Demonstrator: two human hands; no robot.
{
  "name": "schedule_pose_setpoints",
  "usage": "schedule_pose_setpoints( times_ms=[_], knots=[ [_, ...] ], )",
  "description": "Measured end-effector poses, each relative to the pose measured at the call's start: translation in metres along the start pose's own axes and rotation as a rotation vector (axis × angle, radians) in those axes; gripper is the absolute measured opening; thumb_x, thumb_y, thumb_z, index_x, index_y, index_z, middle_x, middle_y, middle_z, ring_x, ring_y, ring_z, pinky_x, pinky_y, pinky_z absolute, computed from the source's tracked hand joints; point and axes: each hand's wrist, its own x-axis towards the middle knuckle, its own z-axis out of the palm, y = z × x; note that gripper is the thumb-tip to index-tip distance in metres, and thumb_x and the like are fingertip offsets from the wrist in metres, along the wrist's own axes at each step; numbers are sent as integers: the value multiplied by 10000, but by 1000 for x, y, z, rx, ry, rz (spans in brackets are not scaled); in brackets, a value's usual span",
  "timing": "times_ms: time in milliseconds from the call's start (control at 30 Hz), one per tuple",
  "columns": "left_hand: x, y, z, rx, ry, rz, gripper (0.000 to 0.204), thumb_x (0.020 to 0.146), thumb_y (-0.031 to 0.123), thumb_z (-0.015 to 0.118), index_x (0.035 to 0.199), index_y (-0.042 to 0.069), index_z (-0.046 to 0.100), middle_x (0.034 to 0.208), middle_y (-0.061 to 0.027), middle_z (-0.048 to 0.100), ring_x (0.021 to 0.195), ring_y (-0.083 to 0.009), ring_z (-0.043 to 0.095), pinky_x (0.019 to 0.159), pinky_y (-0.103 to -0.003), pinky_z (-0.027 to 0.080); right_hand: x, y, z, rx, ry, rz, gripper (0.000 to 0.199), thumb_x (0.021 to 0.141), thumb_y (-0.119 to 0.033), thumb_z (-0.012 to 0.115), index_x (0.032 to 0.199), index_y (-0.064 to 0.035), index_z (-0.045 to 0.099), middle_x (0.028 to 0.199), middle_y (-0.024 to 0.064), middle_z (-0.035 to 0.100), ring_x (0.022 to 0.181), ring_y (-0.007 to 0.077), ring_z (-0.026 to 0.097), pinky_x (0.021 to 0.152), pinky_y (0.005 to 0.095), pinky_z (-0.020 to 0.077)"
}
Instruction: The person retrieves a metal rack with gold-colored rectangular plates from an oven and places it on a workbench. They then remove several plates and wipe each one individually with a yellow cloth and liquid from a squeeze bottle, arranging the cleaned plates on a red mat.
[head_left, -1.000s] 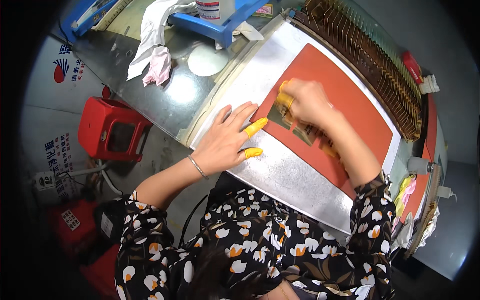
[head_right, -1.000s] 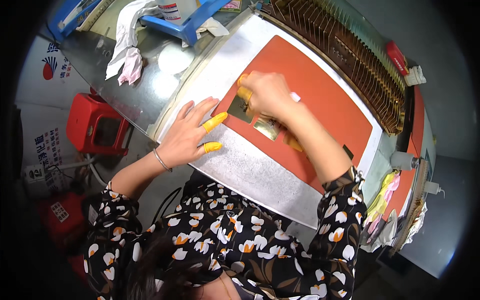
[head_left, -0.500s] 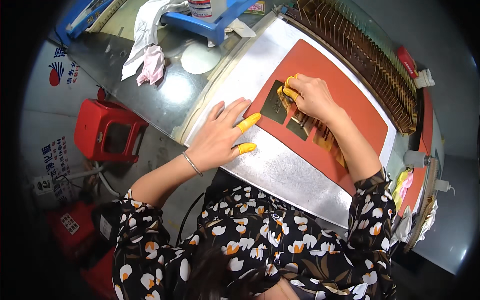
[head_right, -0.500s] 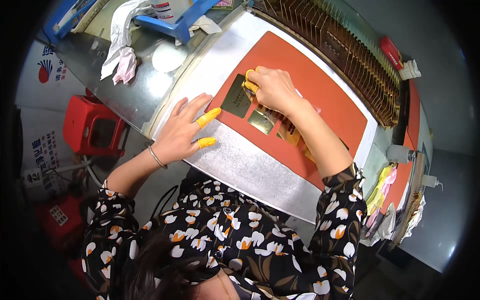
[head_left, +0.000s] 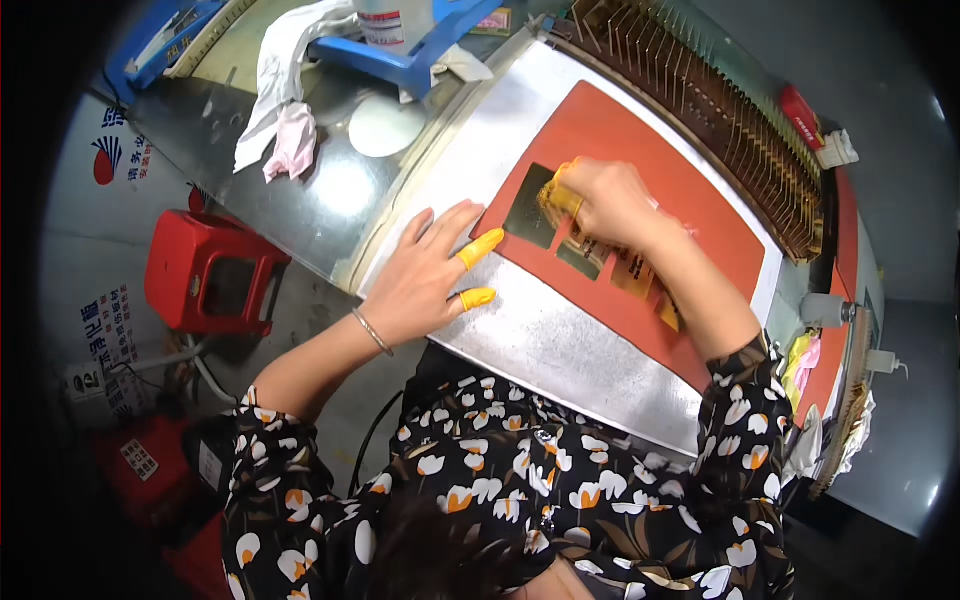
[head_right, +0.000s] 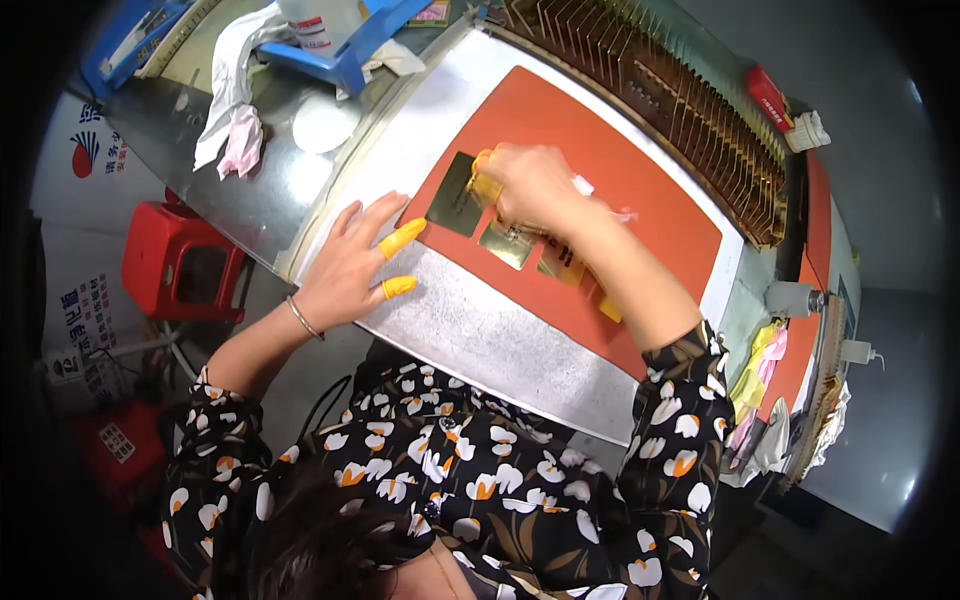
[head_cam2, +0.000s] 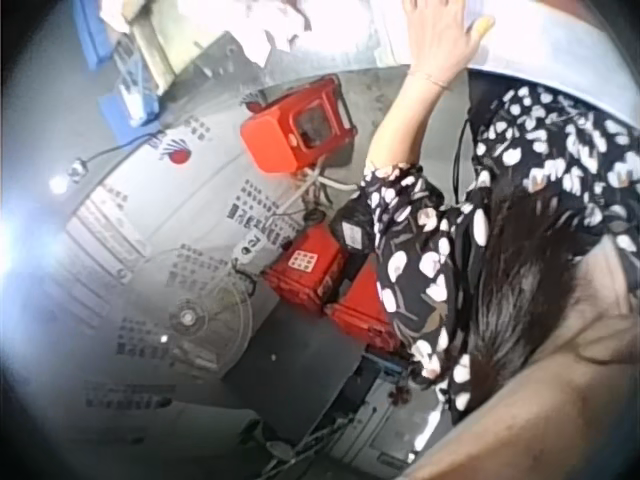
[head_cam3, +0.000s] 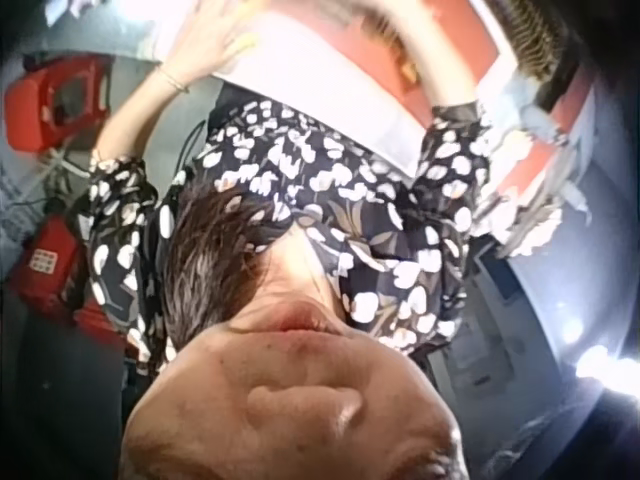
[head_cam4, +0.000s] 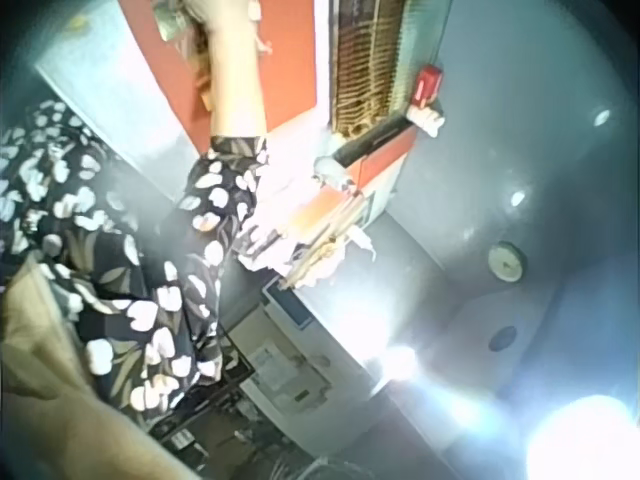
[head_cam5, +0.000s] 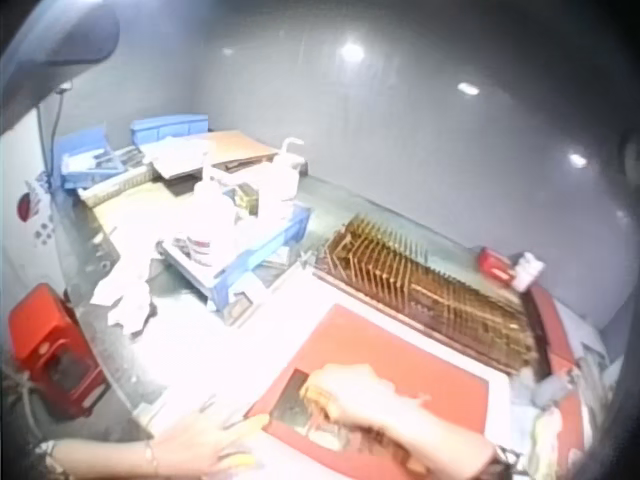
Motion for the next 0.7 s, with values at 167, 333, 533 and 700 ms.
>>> schedule_pose_setpoints(
  times_ms=[167,333,533,700],
  knots=[
    [-2,-3,2,-16,-33,-19,572,804,407,575,1281,119,448,1373,-154,316,1287,-305,296,1036,-505,214,-41,-36,5,45,13,-198,61,711,-80,601,740,-56,554,694,70,544,640,225,568,543,323,469],
    [1,-1,2,-14,-2,2,566,809,407,569,1278,112,450,1370,-158,320,1287,-306,298,1037,-503,210,-50,-4,3,93,75,412,73,801,-100,548,830,-41,579,773,131,597,680,327,598,601,400,476],
    [1,-1,3,-4,-3,-4,569,804,402,580,1274,106,455,1356,-157,335,1286,-292,296,1033,-494,218,-52,-14,16,-6,152,217,114,680,-17,525,785,-41,563,706,127,552,647,335,554,547,419,439],
    [-3,-2,3,-25,-7,-12,566,820,414,551,1289,117,436,1374,-150,322,1283,-310,303,1045,-493,189,-40,-13,17,-73,226,219,113,651,-5,553,747,-62,560,688,119,548,602,319,549,532,414,441]
  ],
)
